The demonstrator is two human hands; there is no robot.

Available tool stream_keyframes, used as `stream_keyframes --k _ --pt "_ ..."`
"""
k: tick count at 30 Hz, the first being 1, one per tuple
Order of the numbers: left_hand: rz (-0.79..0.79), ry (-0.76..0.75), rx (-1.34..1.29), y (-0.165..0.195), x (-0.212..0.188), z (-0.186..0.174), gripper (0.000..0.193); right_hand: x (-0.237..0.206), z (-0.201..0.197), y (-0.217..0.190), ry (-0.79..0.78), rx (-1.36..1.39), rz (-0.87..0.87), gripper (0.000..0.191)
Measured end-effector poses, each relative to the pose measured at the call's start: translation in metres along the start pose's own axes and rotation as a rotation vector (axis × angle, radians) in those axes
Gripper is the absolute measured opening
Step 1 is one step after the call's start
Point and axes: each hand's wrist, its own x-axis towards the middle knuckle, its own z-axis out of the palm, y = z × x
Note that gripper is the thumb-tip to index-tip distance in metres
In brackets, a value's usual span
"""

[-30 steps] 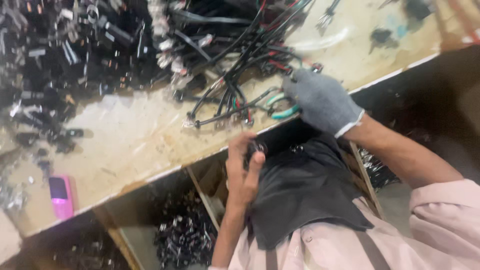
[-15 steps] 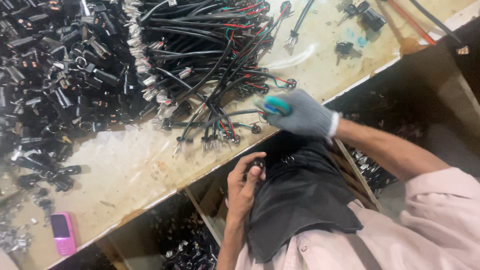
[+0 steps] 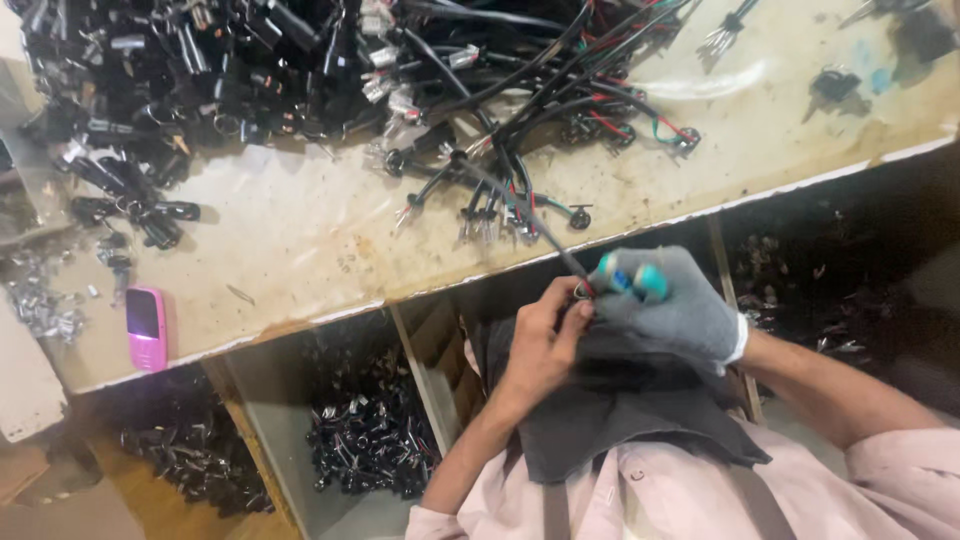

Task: The person repeatedly picks small black cylindrical components from a pile on the table and attaches them to the ends of wires using pliers. The person holds the wire with one hand and uses the pliers with the other to secure the component, then places the finished assembly back on the table.

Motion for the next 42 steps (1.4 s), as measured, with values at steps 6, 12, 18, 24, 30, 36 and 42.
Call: stream_keyframes --k 6,12,18,24,30,36,42 --pt "0.134 -0.057 -0.064 0.011 0.001 -0.002 0.024 -0.014 -0.007 0.004 0.216 -0.296 -0.346 0.009" --pt "0.214 -0.08 -0.112 0.01 -0.001 -0.006 0.027 -0.029 0.014 -0.003 0.284 1.255 -0.107 0.035" --pt "0.267 -0.091 -0.182 0.013 -0.008 0.001 0.045 -0.014 0.024 -0.012 0.371 1.338 -0.105 0.023" --pt "0.322 -0.403 0.828 0.01 -0.002 0.006 0.064 0.028 -0.034 -0.013 0.464 0.233 -0.085 0.005" --pt "0.526 0.046 1.038 0.022 0.058 -0.063 0.043 0.049 -0.065 0.021 0.225 -1.049 -0.109 0.023" --pt "0.441 0.342 1.454 0.018 0.152 -0.134 0.035 0.051 -0.07 0.039 0.023 -1.112 -0.117 0.029" --pt "0.344 0.309 -0.004 0.04 0.094 -0.129 0.045 0.059 -0.08 0.033 0.304 -0.39 -0.321 0.032"
